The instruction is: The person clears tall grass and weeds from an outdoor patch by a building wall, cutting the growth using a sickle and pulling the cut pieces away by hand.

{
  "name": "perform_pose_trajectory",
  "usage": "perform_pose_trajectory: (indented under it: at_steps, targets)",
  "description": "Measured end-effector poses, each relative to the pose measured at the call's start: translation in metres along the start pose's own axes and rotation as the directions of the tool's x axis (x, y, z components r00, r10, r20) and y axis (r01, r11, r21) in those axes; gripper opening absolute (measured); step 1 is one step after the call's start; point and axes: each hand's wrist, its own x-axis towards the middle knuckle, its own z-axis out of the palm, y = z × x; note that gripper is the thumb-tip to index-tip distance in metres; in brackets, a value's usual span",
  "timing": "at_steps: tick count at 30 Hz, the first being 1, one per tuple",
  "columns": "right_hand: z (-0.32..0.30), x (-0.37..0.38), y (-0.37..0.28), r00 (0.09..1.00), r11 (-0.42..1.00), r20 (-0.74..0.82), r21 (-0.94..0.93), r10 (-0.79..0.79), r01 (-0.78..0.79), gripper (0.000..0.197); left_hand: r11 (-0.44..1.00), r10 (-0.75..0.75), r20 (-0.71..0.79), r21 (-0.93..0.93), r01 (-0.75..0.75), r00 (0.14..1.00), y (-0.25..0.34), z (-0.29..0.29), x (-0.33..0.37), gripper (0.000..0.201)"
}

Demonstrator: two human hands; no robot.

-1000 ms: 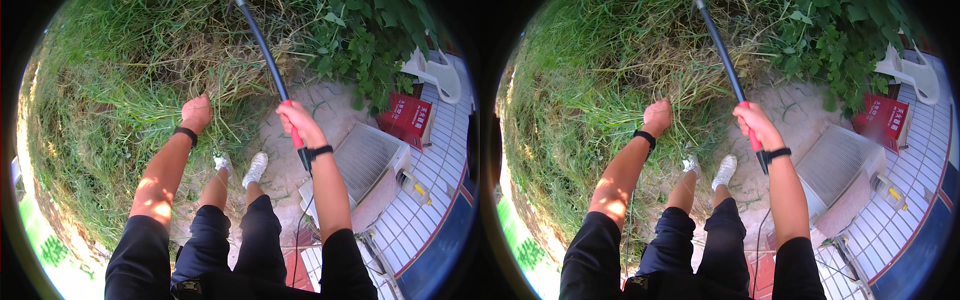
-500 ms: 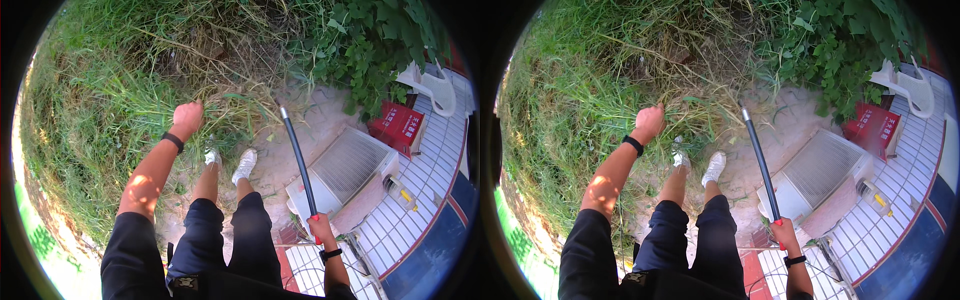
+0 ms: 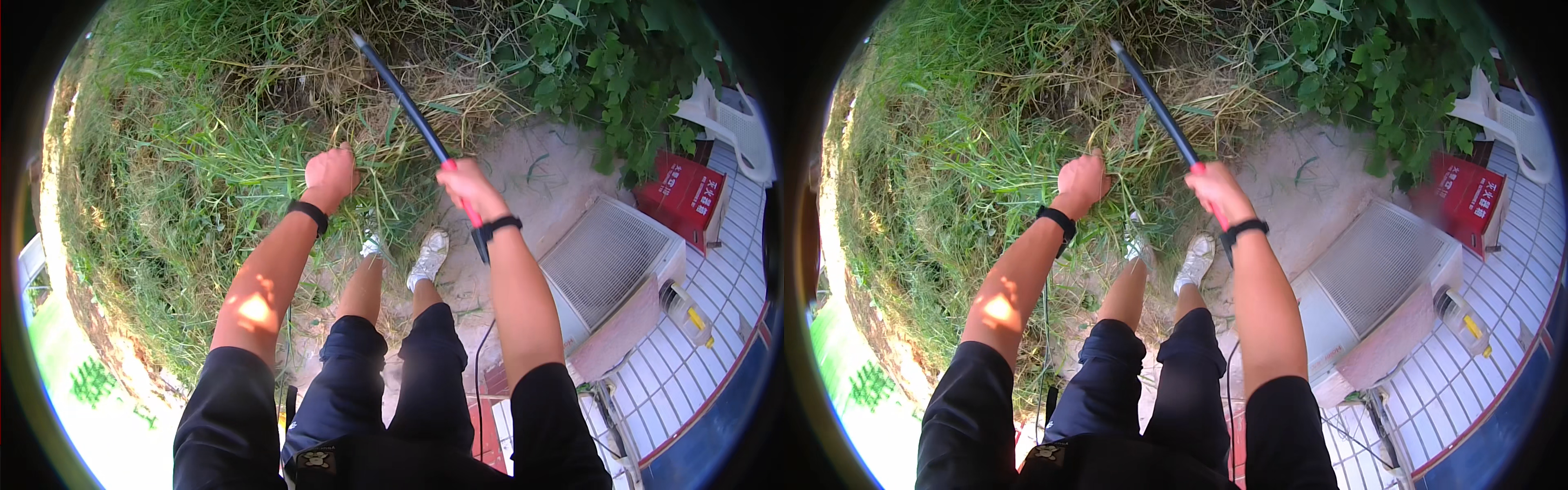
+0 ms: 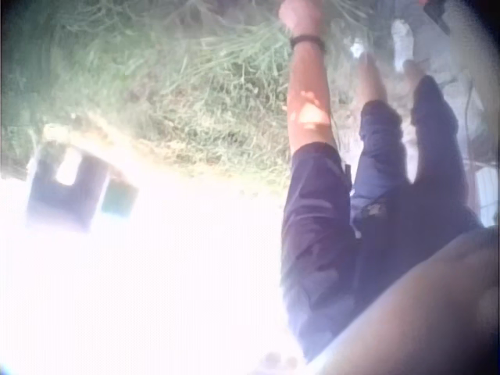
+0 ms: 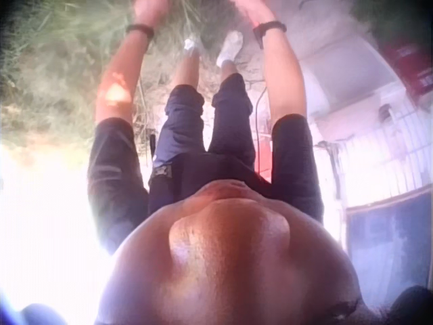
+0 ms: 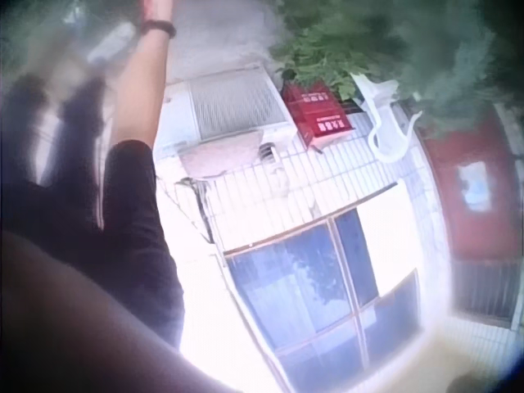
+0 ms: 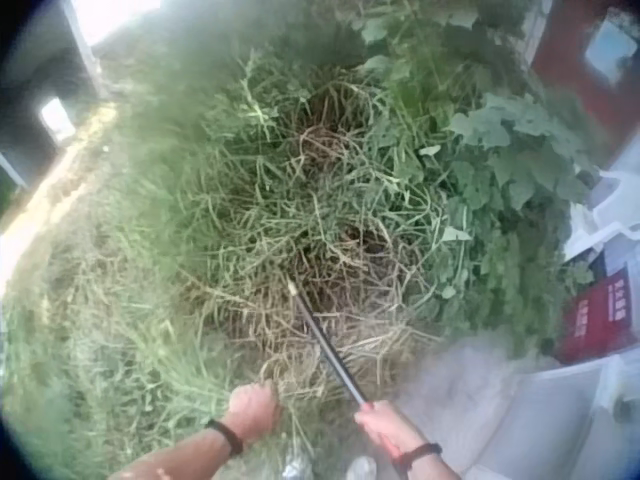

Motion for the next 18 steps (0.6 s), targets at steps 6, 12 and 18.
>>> perform_pose_trajectory:
  at_steps: [6, 12, 18]
  targets:
    - [-0.089, -0.265, 0.252, 0.913, 0.907, -0.344, -0.273, 0.22, -0.321, 0.021, 0.995, 0.072, 0.112, 0.058, -0.078, 0.991, -0.037, 0.055, -0.069, 0.023]
    - [-0.085, -0.43, 0.245, 0.784, 0.825, -0.409, -0.118, 0.467, -0.553, 0.009, 0.974, 0.177, 0.2, 0.104, -0.201, 0.964, -0.037, 0.067, -0.132, 0.045]
    - [-0.052, -0.345, 0.183, 0.86, 0.926, -0.347, 0.092, 0.374, -0.365, 0.014, 0.961, -0.055, 0.193, 0.275, 0.0, 0.98, -0.143, 0.017, -0.176, 0.04]
